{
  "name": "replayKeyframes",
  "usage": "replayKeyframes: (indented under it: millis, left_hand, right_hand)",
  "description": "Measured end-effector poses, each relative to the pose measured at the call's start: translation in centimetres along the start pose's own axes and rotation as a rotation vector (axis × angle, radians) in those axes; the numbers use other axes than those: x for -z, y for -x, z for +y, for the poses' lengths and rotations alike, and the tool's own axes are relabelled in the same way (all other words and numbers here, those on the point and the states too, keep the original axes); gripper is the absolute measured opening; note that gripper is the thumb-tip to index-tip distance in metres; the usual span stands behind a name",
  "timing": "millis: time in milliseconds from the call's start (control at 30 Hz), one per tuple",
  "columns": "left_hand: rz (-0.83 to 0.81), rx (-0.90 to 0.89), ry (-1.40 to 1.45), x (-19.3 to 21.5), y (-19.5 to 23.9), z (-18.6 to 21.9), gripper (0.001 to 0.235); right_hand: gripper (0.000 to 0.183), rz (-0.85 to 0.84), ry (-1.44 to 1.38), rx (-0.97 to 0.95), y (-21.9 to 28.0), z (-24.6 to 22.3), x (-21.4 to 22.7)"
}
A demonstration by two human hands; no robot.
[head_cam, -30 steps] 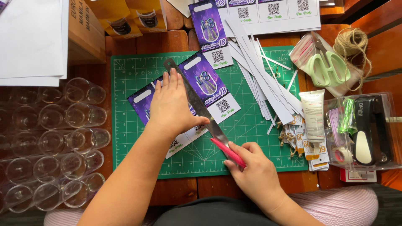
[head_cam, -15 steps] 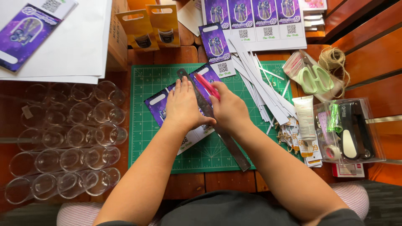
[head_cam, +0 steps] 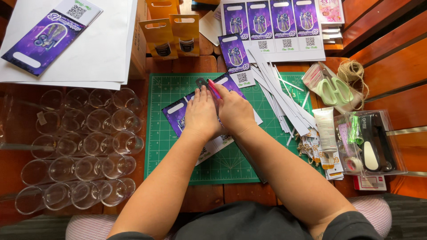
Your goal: The person uses a ruler and a pink utility knife to cut purple printed paper tags on a green cutting mat. They repeatedly align the ruler, score the paper, and separate the cut strips, then stack the finished pieces.
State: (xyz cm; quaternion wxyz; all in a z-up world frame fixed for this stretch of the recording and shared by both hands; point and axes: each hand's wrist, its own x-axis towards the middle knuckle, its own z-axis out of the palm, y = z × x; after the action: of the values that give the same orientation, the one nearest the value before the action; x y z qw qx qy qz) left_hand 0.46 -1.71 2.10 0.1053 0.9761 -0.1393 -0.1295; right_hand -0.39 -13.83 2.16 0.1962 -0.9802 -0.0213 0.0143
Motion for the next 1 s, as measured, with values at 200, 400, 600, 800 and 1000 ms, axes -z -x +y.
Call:
replayKeyframes:
  millis: [200, 400, 600, 800, 1000]
  left_hand:
    - [0.029, -0.015, 0.006, -1.6, -0.9, -0.6, 0.117]
    - [0.038, -0.034, -0.020, -2.5, -1.4, -1.0, 0.117]
    - [-0.033, -0.003, -0.052, -1.8, -1.3, -0.7, 0.115]
    - [-0.093, 0.039, -0.025, 0.9, -0.1, 0.6, 0.108]
    - [-0.138, 0.051, -0.057, 3.2, 1.2, 1.5, 0.138]
  right_hand:
    - [0.047, 0.028, 0.017, 0.008, -0.2, 0.5, -1.1]
    - [0.049, 0.030, 0.068, 0.034, 0.1, -0.2, -0.4]
    - [0.050, 0.017, 0.055, 0.054, -0.4, 0.3, -0.9]
    - [0.055, -0.039, 0.040, 0.033, 1.6, 1.3, -0.1]
    - [0.056, -0.130, 0.002, -0.028, 7.1, 2.8, 2.0]
